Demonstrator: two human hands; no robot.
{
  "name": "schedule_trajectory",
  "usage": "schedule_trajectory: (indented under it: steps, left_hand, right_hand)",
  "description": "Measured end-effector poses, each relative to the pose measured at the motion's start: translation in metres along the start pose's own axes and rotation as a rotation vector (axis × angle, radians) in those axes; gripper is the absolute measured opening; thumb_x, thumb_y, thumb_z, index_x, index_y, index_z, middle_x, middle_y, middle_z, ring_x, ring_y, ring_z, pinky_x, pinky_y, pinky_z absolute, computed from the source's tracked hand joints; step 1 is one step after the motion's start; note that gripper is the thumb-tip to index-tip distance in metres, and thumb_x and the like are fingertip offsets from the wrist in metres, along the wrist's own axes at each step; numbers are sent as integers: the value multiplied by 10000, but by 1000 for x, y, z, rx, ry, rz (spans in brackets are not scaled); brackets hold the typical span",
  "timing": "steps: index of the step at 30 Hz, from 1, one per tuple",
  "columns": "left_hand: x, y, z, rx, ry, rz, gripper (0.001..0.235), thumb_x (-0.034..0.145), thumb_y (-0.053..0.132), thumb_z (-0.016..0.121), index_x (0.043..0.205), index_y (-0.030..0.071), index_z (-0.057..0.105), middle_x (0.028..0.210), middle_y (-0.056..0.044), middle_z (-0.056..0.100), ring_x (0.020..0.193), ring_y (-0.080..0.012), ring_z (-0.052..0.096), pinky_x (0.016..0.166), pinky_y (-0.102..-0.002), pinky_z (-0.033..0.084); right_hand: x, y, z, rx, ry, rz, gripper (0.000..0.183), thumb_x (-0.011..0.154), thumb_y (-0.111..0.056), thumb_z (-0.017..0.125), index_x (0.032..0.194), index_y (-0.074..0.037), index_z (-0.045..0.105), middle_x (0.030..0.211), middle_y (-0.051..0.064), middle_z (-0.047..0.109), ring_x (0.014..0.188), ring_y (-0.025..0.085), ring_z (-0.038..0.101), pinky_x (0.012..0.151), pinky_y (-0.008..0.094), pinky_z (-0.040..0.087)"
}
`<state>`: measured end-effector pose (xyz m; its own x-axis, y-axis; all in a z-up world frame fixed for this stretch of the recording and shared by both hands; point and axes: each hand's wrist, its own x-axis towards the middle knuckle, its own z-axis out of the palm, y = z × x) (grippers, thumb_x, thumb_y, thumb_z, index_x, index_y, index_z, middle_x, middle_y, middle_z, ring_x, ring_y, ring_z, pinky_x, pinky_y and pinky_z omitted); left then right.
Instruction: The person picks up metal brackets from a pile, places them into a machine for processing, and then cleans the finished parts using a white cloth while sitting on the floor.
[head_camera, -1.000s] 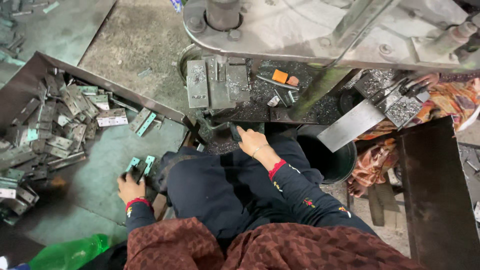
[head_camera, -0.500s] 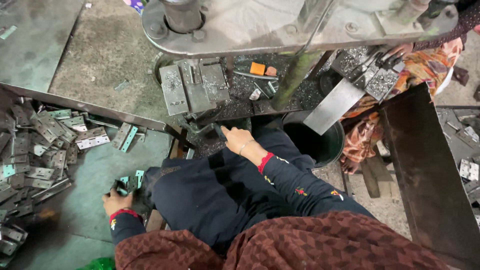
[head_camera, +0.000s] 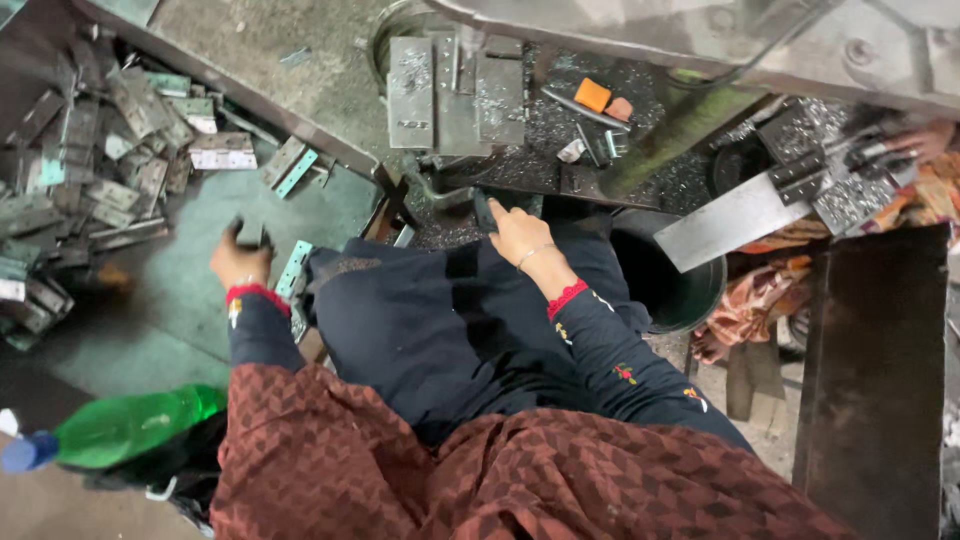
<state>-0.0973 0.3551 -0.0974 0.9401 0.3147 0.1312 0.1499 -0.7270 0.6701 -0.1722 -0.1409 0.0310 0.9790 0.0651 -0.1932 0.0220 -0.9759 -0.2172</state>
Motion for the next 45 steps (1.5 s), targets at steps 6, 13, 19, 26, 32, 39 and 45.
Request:
schedule_trajectory:
  steps: [6, 13, 19, 26, 32, 39, 45]
  left_hand:
    - [39, 145, 11, -241, 81, 372, 729, 717, 79, 899, 1407, 102, 664, 1069, -161, 727, 870, -290, 693, 802, -406, 558]
    - [-20, 321, 138, -8, -200, 786, 503, 687, 45, 719, 1191, 47, 715, 1187, -229, 549, 1021, -427, 545, 834, -487, 508]
    - [-47, 321, 180, 254, -276, 814, 315, 927, 142, 598, 1195, 5, 688, 1390, -187, 500, 1174, -344, 538, 918, -411, 537]
    - [-38, 322, 199, 375, -152, 836, 241, 904, 162, 626, 972, -16, 774, 1459, -173, 487, 1174, -324, 544, 905, -368, 549]
    - [-22, 337, 206, 419, -104, 810, 246, 865, 147, 630, 960, -9, 795, 1436, -159, 494, 1113, -332, 551, 795, -350, 561]
    - [-11, 341, 198, 394, -132, 824, 234, 865, 149, 635, 960, 12, 798, 1434, -142, 508, 1119, -299, 549, 865, -345, 542]
    - [-11, 337, 167, 457, 19, 825, 255, 893, 196, 622, 1010, 55, 800, 1398, -144, 544, 1276, -348, 472, 1106, -519, 381]
  right_hand:
    - [3, 1, 1, -5, -18, 4, 708, 883, -327, 709, 1518, -177, 433, 1131, 208, 676, 974, 427, 699, 816, 523, 578]
    - [1, 0, -5, 24, -31, 4, 699, 889, -303, 671, 1534, -179, 431, 1110, 215, 681, 967, 440, 697, 828, 531, 577]
    - [-1, 0, -5, 12, -38, 21, 701, 879, -250, 642, 1546, -193, 434, 1121, 225, 685, 951, 447, 702, 827, 539, 580]
    - [-2, -6, -13, -12, -63, 26, 696, 884, -300, 658, 1535, -226, 423, 1122, 229, 686, 952, 451, 697, 817, 546, 575]
    - [0, -10, -22, -46, -97, 32, 712, 887, -310, 663, 1546, -233, 406, 1146, 226, 680, 967, 445, 694, 826, 541, 573]
    - [-14, 6, 26, -10, -52, 58, 814, 863, -269, 702, 1581, -214, 323, 1133, 225, 666, 910, 448, 695, 802, 544, 576]
    - [-22, 23, 73, 115, 5, 51, 945, 841, -257, 722, 1627, -201, 201, 1082, 239, 665, 898, 472, 676, 768, 571, 562]
